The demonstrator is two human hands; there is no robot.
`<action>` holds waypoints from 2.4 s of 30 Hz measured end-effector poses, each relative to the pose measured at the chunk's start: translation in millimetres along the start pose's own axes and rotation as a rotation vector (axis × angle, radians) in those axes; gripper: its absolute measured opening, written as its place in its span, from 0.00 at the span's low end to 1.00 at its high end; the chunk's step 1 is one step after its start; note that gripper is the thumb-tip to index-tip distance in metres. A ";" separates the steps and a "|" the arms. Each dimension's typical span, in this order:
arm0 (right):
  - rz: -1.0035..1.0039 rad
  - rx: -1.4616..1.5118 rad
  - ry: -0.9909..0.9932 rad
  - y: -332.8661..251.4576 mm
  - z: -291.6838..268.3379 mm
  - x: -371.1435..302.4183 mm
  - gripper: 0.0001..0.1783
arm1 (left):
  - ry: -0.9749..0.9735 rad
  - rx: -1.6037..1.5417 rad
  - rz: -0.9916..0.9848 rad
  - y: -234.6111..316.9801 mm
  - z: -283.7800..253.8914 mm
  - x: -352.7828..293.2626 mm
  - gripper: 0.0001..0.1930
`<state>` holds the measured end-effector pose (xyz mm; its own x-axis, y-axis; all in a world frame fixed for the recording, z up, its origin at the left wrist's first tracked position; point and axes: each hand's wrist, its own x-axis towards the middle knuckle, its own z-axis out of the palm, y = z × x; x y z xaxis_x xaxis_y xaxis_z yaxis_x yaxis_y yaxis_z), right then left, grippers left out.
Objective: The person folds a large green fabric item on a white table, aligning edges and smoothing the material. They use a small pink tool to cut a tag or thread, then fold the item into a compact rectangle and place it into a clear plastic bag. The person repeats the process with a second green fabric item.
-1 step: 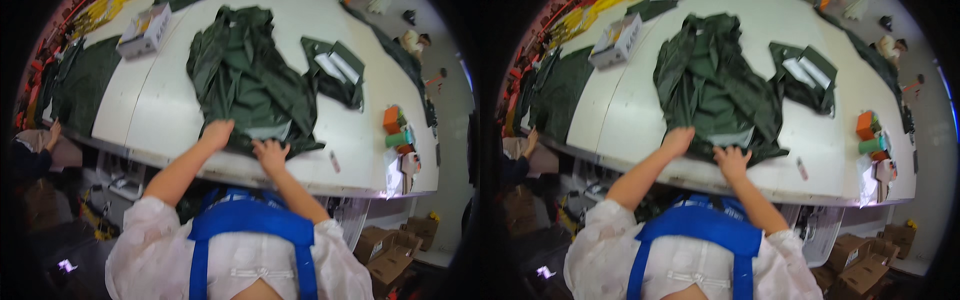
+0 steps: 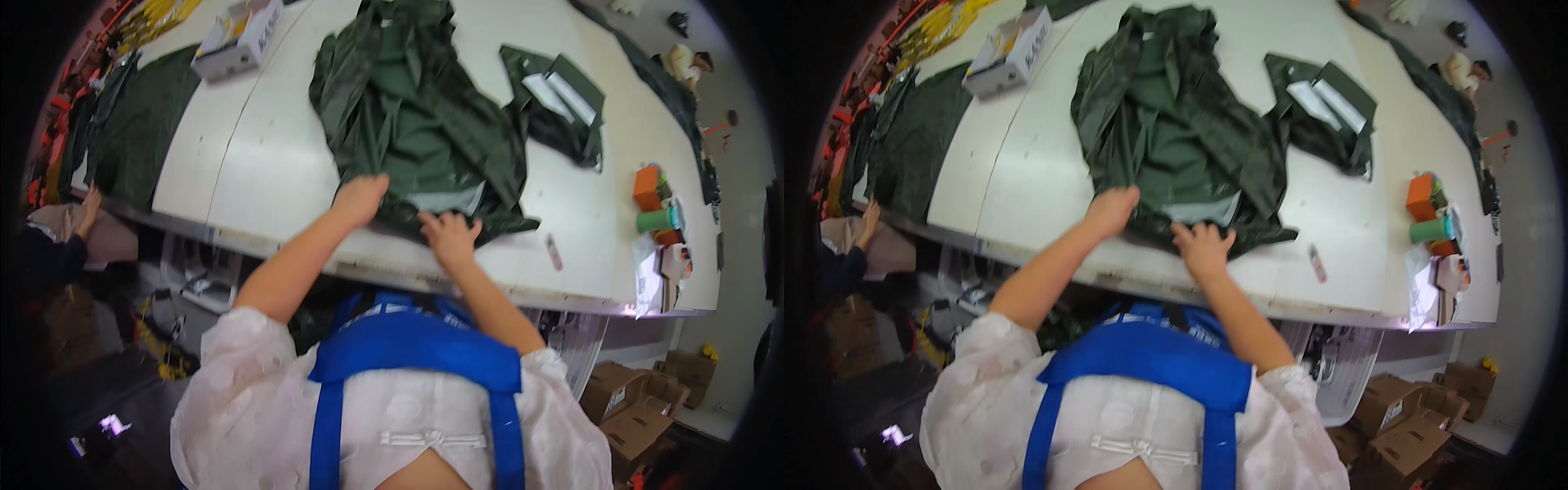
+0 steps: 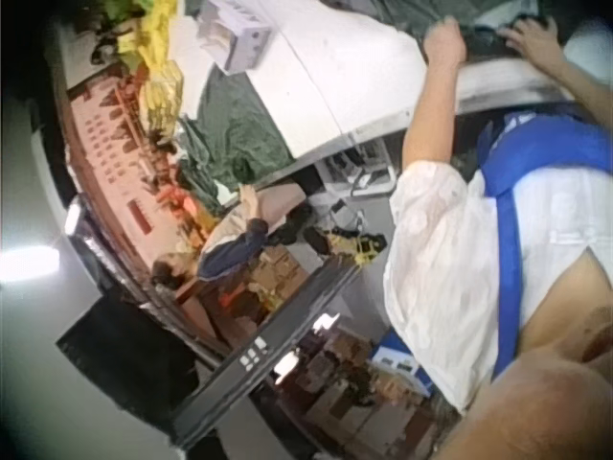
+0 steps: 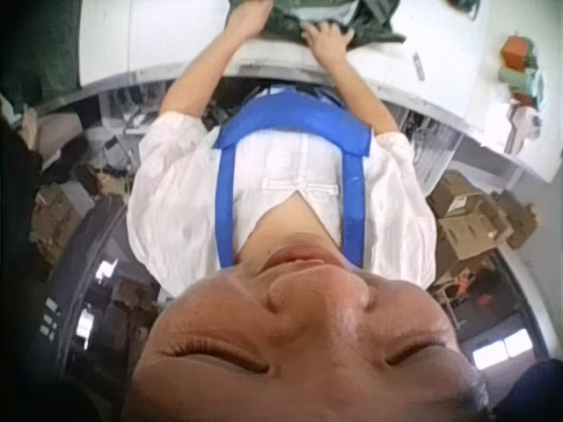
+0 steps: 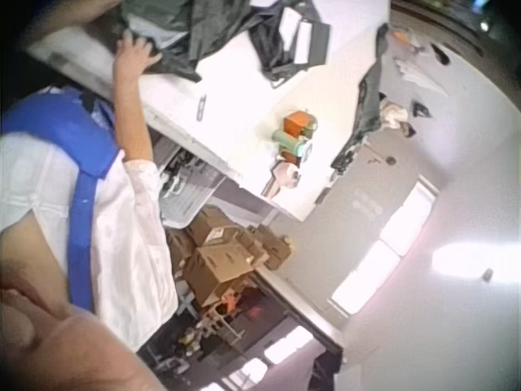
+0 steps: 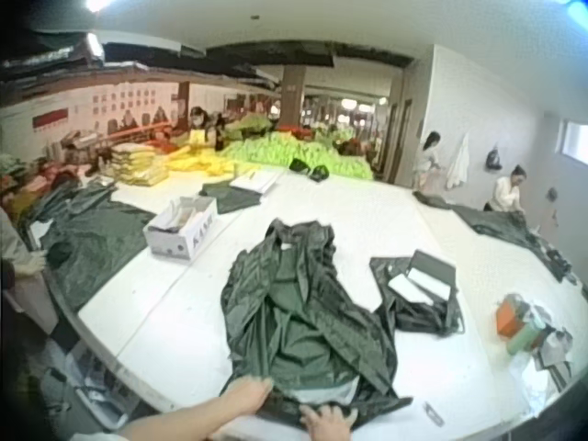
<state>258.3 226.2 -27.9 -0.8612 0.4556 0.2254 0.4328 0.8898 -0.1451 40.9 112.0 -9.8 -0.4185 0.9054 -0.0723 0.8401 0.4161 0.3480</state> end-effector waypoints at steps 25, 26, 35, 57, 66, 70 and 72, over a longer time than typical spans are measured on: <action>-0.129 0.085 -0.151 17.2 -6.9 0.3 0.19 | 0.075 -0.224 0.403 85.3 28.7 -41.0 0.28; -0.124 0.134 -0.175 22.4 -11.4 1.5 0.19 | 0.145 -0.212 0.421 86.0 42.1 -41.3 0.32; -0.067 0.216 -0.168 75.8 -46.6 -28.8 0.35 | 0.154 -0.057 0.308 100.6 55.3 -30.7 0.20; 0.086 0.308 -0.113 115.9 -48.2 -38.2 0.18 | -0.157 -0.071 0.135 169.1 67.0 -6.8 0.08; 0.236 0.646 -0.335 112.8 -64.6 -30.9 0.13 | -0.304 -0.416 -0.089 181.9 37.5 2.8 0.09; 0.301 0.754 -0.357 105.6 -74.8 -27.8 0.13 | -0.198 -0.546 -0.065 167.7 53.4 -3.9 0.12; 0.255 0.704 -0.311 105.2 -77.3 -28.5 0.11 | -0.218 -0.669 -0.060 158.3 56.5 -2.8 0.11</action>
<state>349.0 309.0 24.9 -0.8385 0.5211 -0.1592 0.4451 0.4865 -0.7518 194.6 180.1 -7.3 -0.3204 0.9078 -0.2706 0.3957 0.3878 0.8325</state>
